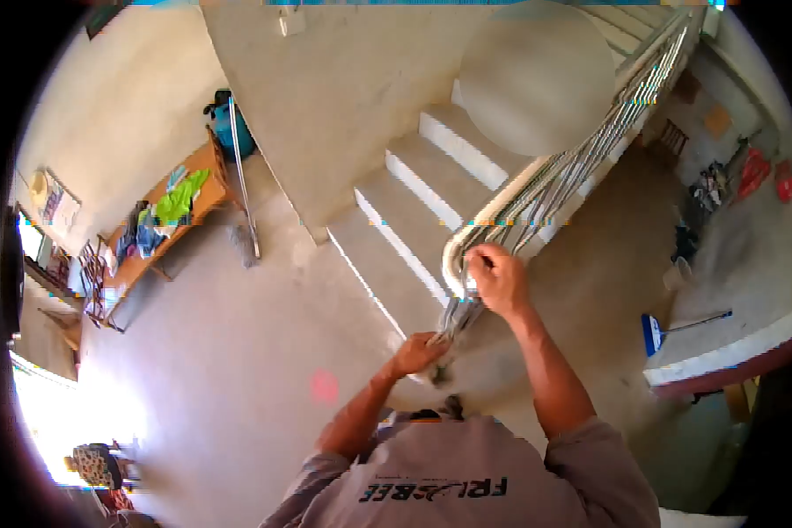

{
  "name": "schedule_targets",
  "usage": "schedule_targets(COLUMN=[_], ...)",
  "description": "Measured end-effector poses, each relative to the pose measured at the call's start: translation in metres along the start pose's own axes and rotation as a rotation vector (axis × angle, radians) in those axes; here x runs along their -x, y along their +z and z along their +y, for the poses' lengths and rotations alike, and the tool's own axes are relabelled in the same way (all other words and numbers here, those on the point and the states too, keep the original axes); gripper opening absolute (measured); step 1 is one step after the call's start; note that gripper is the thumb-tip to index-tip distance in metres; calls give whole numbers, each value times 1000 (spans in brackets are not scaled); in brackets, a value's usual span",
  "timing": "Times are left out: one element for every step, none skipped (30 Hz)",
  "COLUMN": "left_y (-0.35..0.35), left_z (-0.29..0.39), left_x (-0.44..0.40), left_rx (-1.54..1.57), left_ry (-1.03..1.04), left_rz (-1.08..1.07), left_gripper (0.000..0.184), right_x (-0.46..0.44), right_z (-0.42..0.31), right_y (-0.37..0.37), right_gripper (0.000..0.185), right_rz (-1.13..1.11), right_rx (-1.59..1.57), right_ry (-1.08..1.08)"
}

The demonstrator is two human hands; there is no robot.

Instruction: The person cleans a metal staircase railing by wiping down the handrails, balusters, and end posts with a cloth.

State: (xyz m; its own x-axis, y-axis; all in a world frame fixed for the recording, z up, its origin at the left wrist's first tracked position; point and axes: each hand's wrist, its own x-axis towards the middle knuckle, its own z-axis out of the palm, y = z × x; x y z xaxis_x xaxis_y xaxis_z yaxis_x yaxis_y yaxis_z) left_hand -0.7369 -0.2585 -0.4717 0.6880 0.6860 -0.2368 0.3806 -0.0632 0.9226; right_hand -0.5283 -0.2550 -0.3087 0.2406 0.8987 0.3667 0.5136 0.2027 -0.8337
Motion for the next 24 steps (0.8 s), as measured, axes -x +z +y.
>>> schedule_targets(left_y=[-2, -21, -29, -44, -54, -51, -63, -48, -63, -56, -50, -40, -51, -63, -59, -55, -54, -52, -47, -49, -47, -44, -44, -44], left_z=[-38, -49, -81, -111, -141, -215, -258, -369, -385, -434, -467, -472, -445, -408, -412, -413, -414, -417, -413, -416, -418, -420, -414, -407], left_x=[6, 27, 42, 58, 86, 102, 133, 158, 196, 240, 278, 321, 347, 374, 394, 419, 435, 443, 448, 454, 453, 449, 442, 433], left_rx=[21, -3, -90, -219, -201, -96, -106, -403, -155, -147, -10, 171, 233, 298, 311, 278, 244, 255, 350, 445, 455, 442, 427, 430], left_ry=[32, 54, -11, -3, -107, -208, -146, -202, -504, -615, -759, -731, -962, -1192, -1206, -1214, -1218, -1226, -1242, -1256, -1261, -1093, -924, -923], left_rz=[-57, -89, -56, -36, 109, 212, 248, 323, 302, 418, 505, 667, 660, 645, 624, 579, 535, 518, 521, 526, 521, 546, 571, 577], left_gripper=[37, 41, 40, 40, 42, 43, 47, 55, 64, 68, 74, 70, 63, 57, 57, 52, 47, 47, 44, 41, 41, 39, 36, 36], right_x=[-1, -2, -4, -6, -4, -3, -1, -1, -2, -2, -3, -4, -6, -6, -5, -5, -6, -7, -8, -8, -8, -8, -6, -5], right_z=[-5, -9, -8, -7, -11, -11, -14, -17, -21, -25, -19, -21, -23, -24, -24, -25, -25, -26, -21, -19, -16, -16, -19, -21], right_y=[-2, -3, 1, 2, 4, 3, 2, 4, 5, 4, 2, 0, 4, 3, 0, 0, 0, -2, -7, -4, -3, -2, -4, -5], right_gripper=[24, 23, 22, 22, 22, 22, 22, 22, 22, 23, 27, 27, 28, 29, 30, 30, 30, 30, 31, 31, 32, 33, 32, 32], right_rz=[-14, -27, 11, -3, 18, 42, 43, 38, 78, 115, 117, 97, 115, 139, 136, 127, 147, 168, 173, 164, 214, 265, 265, 260], right_rx=[28, 58, -2, 19, 24, 30, 33, 64, 97, 134, 125, 161, 164, 161, 139, 156, 84, 12, 21, 35, 7, -25, -57, -59], right_ry=[29, 56, -38, -24, -3, 22, 60, 76, 106, 136, 154, 170, 201, 231, 330, 343, 400, 455, 454, 459, 497, 533, 569, 565])
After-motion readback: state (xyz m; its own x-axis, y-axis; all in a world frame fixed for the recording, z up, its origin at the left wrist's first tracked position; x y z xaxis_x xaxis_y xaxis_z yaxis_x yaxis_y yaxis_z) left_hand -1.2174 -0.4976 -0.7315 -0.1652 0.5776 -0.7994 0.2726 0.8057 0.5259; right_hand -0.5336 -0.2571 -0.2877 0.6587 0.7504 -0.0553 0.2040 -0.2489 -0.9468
